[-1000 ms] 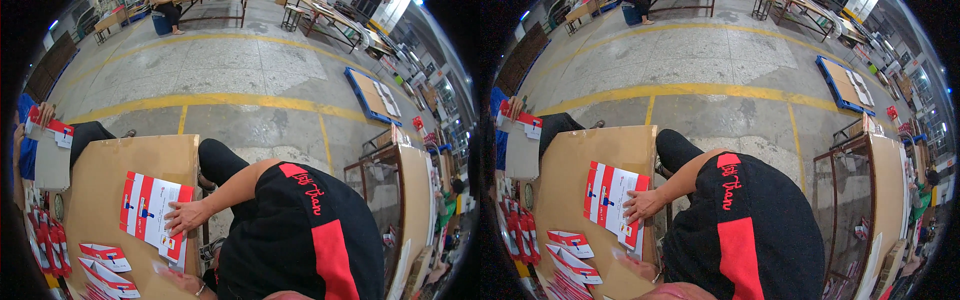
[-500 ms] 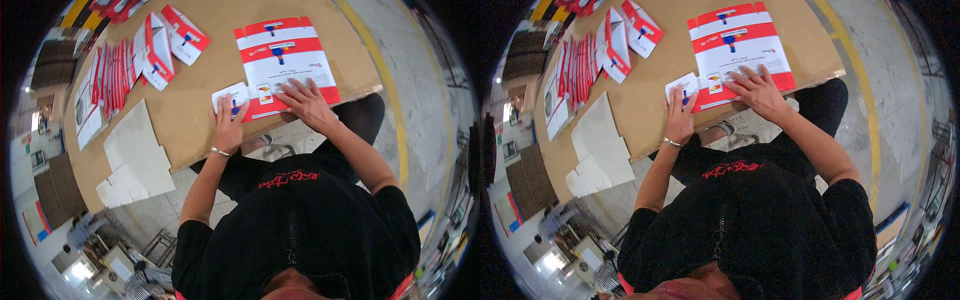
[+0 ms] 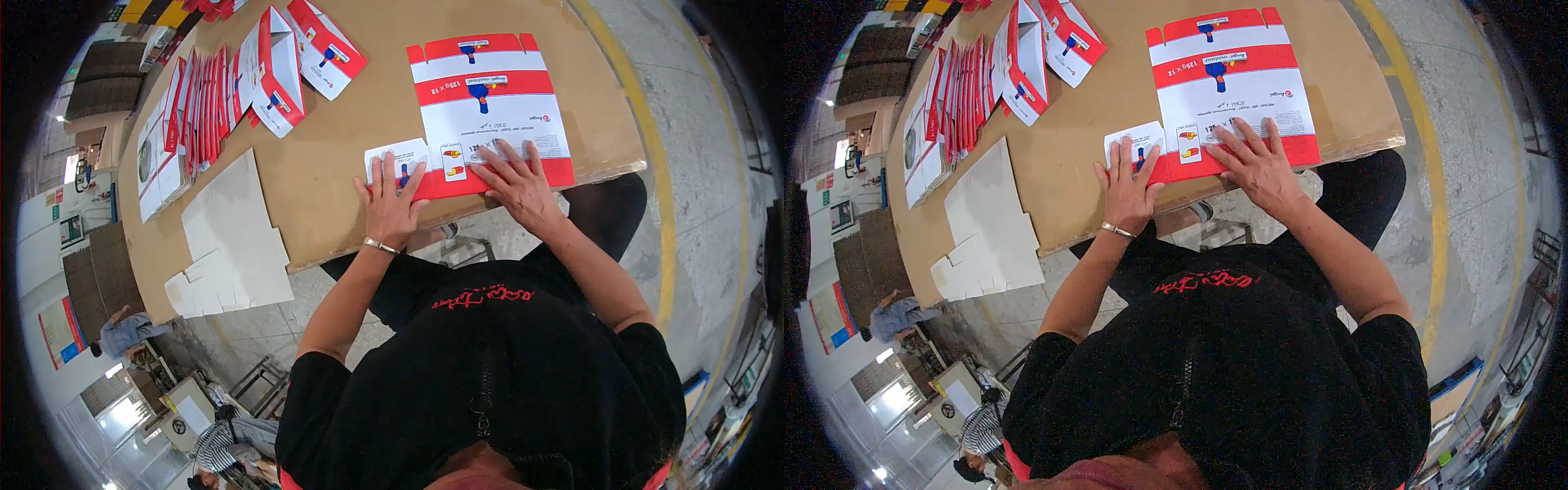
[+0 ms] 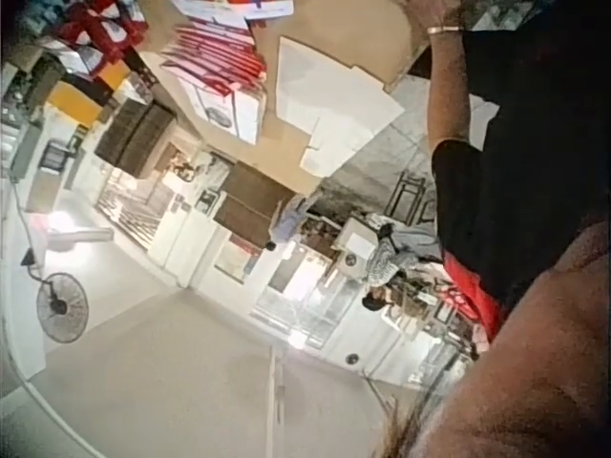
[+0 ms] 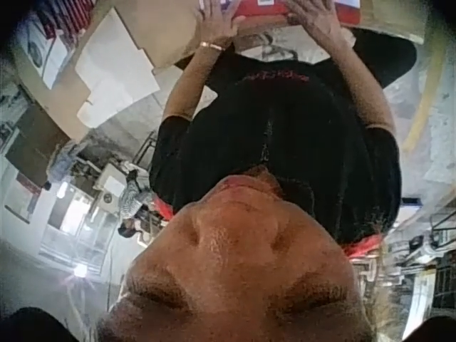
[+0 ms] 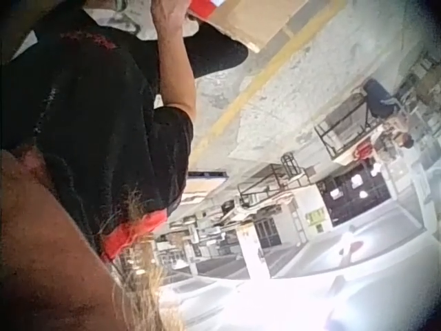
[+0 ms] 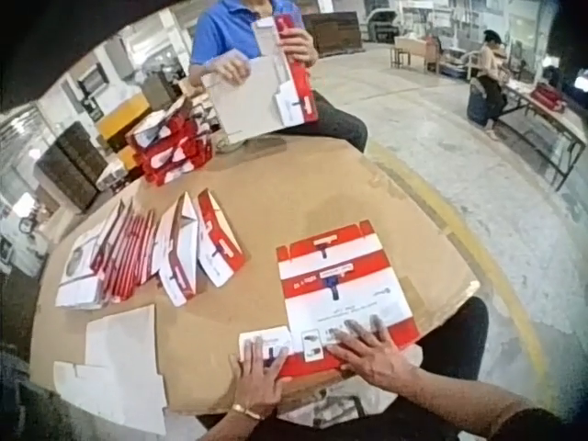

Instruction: Folding and stacking cardboard packaging sleeves at a workstation.

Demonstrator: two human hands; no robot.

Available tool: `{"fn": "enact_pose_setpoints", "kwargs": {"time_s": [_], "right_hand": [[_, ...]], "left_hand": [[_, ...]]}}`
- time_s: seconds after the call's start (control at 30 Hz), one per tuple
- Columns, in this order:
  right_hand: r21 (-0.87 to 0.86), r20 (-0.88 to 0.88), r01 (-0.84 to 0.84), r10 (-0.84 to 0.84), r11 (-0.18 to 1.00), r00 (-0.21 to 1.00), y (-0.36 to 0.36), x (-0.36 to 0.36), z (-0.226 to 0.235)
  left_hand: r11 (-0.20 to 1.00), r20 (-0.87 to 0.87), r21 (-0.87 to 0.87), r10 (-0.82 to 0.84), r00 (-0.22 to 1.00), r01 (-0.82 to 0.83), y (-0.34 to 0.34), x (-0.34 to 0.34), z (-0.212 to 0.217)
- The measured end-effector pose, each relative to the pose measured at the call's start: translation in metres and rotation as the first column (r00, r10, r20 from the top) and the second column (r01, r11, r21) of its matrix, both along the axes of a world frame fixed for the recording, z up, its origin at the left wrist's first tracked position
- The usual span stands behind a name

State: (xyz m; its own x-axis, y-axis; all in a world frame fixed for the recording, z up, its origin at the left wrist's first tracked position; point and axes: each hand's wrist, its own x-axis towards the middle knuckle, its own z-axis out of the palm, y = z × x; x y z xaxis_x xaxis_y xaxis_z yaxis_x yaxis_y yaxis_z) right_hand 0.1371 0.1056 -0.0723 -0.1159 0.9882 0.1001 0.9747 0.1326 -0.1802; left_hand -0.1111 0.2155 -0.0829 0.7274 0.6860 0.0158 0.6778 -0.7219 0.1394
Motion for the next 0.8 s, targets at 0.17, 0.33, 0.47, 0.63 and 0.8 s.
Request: {"fn": "enact_pose_setpoints", "kwargs": {"time_s": [0.17, 0.33, 0.47, 0.63, 0.8], "right_hand": [[0.010, -0.014, 0.050, -0.050, 0.999, 0.999, 0.000, -0.001, -0.006], [0.058, 0.030, 0.078, -0.080, 0.995, 0.996, -0.001, 0.002, -0.013], [0.075, -0.007, 0.098, -0.098, 0.992, 0.995, -0.001, -0.001, -0.016], [0.044, -0.191, 0.113, -0.102, 0.993, 0.976, 0.001, 0.005, -0.014], [-0.297, -0.216, -0.052, -0.014, 0.953, 0.976, 0.032, 0.025, 0.018]], "left_hand": [[0.997, 0.033, 0.001, 0.075, 0.997, -0.075, -0.007, 0.004, -0.002], [0.992, 0.102, 0.019, 0.124, 0.987, -0.126, -0.014, 0.008, -0.007], [0.987, 0.089, 0.044, 0.154, 0.984, -0.158, -0.015, 0.012, -0.005], [0.978, -0.003, 0.035, 0.207, 0.978, -0.206, -0.014, 0.013, 0.001], [0.984, 0.006, 0.043, 0.170, 0.985, -0.170, -0.010, 0.013, 0.007]]}}
